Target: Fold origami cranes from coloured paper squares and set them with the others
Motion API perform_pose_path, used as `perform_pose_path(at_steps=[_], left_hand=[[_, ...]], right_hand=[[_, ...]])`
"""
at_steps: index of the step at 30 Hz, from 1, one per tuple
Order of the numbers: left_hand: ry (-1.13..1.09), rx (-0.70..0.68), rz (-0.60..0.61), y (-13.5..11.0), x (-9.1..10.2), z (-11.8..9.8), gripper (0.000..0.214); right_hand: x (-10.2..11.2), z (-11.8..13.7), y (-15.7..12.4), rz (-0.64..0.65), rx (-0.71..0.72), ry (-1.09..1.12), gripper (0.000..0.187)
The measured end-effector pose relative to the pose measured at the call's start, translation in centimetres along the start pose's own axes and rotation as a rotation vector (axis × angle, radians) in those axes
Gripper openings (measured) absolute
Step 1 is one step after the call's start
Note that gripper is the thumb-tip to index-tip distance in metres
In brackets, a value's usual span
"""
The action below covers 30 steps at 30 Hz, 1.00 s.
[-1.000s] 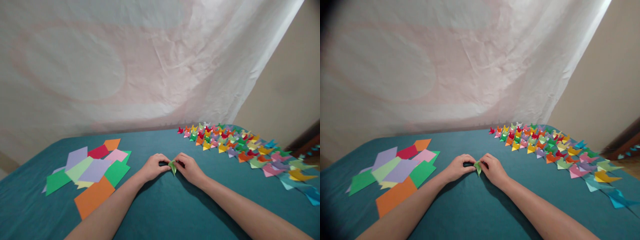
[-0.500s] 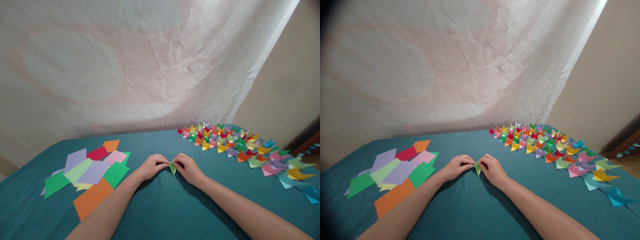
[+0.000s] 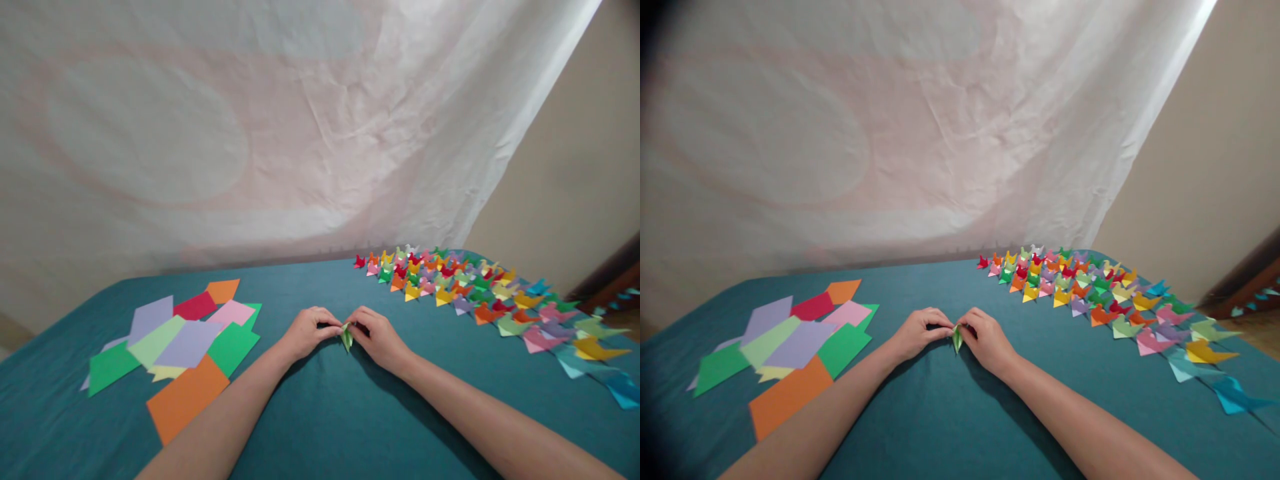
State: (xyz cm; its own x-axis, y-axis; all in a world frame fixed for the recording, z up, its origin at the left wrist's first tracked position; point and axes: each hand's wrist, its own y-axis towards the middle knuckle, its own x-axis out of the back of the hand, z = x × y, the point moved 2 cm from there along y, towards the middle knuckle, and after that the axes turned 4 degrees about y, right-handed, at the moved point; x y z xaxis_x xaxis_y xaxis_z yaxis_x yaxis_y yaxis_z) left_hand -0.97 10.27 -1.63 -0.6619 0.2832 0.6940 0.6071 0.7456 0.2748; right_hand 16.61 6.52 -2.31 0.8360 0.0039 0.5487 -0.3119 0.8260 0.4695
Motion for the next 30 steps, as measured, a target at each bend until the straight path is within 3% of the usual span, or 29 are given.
perform_pose_path(at_steps=[30], left_hand=[[0.122,0.033,-0.058,-0.05,-0.53,-0.10,0.017]], right_hand=[[0.14,-0.05,-0.02,-0.005,0.009,0.024,0.016]])
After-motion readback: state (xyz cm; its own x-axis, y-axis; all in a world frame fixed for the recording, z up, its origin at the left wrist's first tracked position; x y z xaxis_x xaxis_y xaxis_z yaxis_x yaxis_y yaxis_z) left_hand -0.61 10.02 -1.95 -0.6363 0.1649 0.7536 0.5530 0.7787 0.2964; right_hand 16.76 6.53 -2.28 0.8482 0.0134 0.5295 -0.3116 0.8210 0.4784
